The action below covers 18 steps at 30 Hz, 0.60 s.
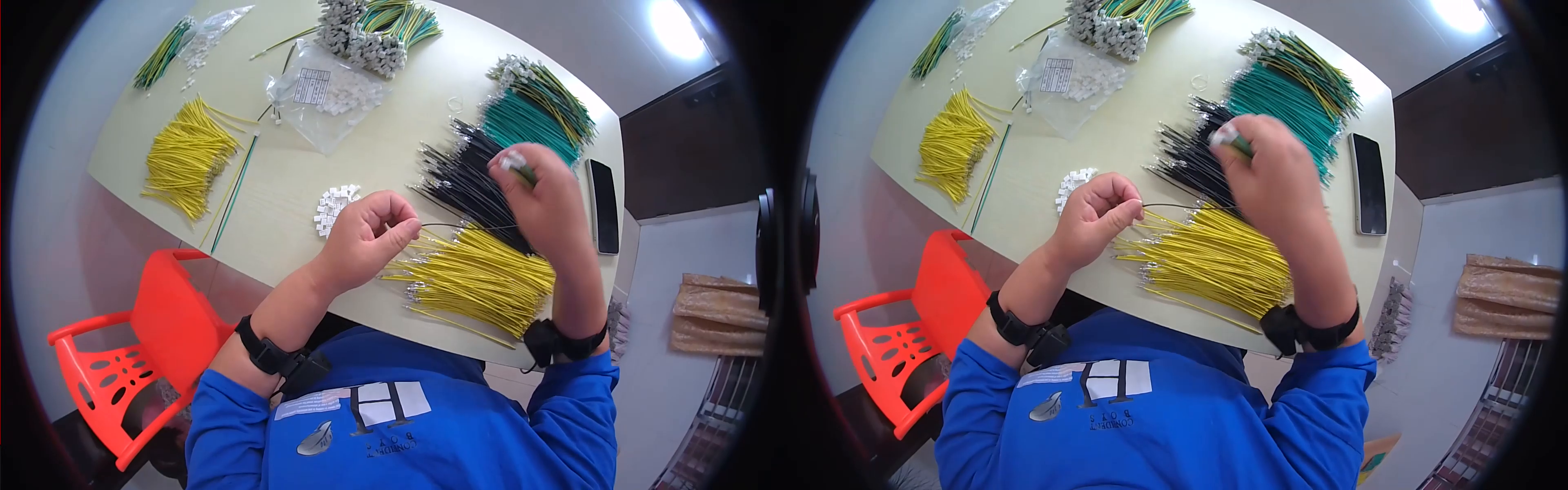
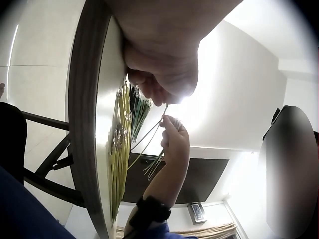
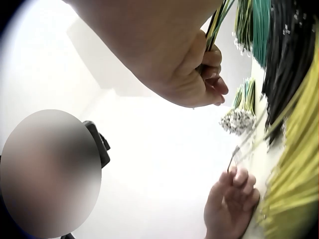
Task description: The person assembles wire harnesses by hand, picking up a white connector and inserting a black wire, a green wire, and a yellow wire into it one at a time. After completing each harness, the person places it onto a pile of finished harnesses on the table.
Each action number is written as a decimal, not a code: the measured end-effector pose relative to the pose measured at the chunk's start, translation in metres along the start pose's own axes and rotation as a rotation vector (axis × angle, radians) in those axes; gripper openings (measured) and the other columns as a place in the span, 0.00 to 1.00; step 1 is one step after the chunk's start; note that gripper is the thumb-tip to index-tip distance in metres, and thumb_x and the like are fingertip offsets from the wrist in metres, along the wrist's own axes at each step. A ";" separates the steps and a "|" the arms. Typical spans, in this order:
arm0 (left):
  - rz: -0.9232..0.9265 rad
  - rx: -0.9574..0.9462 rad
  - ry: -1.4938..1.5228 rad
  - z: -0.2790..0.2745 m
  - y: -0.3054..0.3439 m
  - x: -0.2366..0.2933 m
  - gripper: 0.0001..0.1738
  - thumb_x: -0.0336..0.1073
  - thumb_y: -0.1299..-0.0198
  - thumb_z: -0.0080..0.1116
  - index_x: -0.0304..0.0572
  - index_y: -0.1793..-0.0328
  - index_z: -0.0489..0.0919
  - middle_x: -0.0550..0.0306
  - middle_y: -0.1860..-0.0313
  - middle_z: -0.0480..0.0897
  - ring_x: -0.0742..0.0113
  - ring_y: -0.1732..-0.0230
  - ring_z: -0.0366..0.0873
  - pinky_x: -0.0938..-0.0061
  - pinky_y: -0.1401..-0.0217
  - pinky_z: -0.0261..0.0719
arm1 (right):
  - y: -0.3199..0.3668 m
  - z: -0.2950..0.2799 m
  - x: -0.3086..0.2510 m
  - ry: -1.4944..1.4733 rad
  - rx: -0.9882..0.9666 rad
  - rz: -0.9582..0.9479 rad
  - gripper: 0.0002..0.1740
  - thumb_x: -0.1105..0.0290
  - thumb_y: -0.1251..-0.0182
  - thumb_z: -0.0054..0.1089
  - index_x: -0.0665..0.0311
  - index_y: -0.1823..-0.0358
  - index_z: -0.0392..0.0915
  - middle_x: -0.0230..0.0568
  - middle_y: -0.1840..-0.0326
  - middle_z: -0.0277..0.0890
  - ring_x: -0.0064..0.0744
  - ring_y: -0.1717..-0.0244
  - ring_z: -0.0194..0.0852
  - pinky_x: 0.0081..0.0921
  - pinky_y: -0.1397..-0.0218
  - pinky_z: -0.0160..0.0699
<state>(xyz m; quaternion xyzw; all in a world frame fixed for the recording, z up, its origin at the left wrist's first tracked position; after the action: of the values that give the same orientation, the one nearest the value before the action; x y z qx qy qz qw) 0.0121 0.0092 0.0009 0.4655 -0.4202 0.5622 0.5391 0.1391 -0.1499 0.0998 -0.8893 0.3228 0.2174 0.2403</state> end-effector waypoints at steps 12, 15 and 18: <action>-0.058 0.010 0.024 -0.002 -0.002 0.000 0.02 0.28 0.38 0.54 0.39 0.61 0.73 0.65 0.68 0.75 0.82 0.66 0.70 0.87 0.63 0.68 | -0.049 0.022 0.095 0.447 -0.056 0.257 0.16 0.63 0.39 0.59 0.62 0.53 0.77 0.44 0.55 0.76 0.46 0.52 0.75 0.37 0.52 0.74; -0.061 0.004 0.026 -0.002 -0.003 0.002 0.03 0.28 0.38 0.54 0.38 0.61 0.73 0.65 0.68 0.75 0.83 0.67 0.70 0.87 0.64 0.68 | -0.048 0.028 0.098 0.467 -0.035 0.249 0.15 0.64 0.40 0.60 0.63 0.53 0.76 0.44 0.54 0.75 0.46 0.52 0.74 0.38 0.52 0.74; -0.060 -0.003 0.023 -0.002 -0.003 0.000 0.03 0.28 0.38 0.54 0.38 0.61 0.73 0.66 0.68 0.75 0.83 0.67 0.69 0.88 0.64 0.68 | -0.048 0.029 0.099 0.435 -0.035 0.260 0.14 0.66 0.40 0.60 0.63 0.55 0.75 0.44 0.54 0.75 0.45 0.51 0.73 0.38 0.53 0.74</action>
<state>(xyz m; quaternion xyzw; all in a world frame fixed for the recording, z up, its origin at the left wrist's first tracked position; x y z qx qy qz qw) 0.0151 0.0115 0.0005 0.4705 -0.4009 0.5504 0.5612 0.2339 -0.1478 0.0369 -0.8700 0.4749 0.0555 0.1199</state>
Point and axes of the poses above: each hand's wrist, its own y-axis away from the middle knuckle, its own z-axis out of the palm, x = y × z, the point moved 3 cm from there along -y, towards the middle knuckle
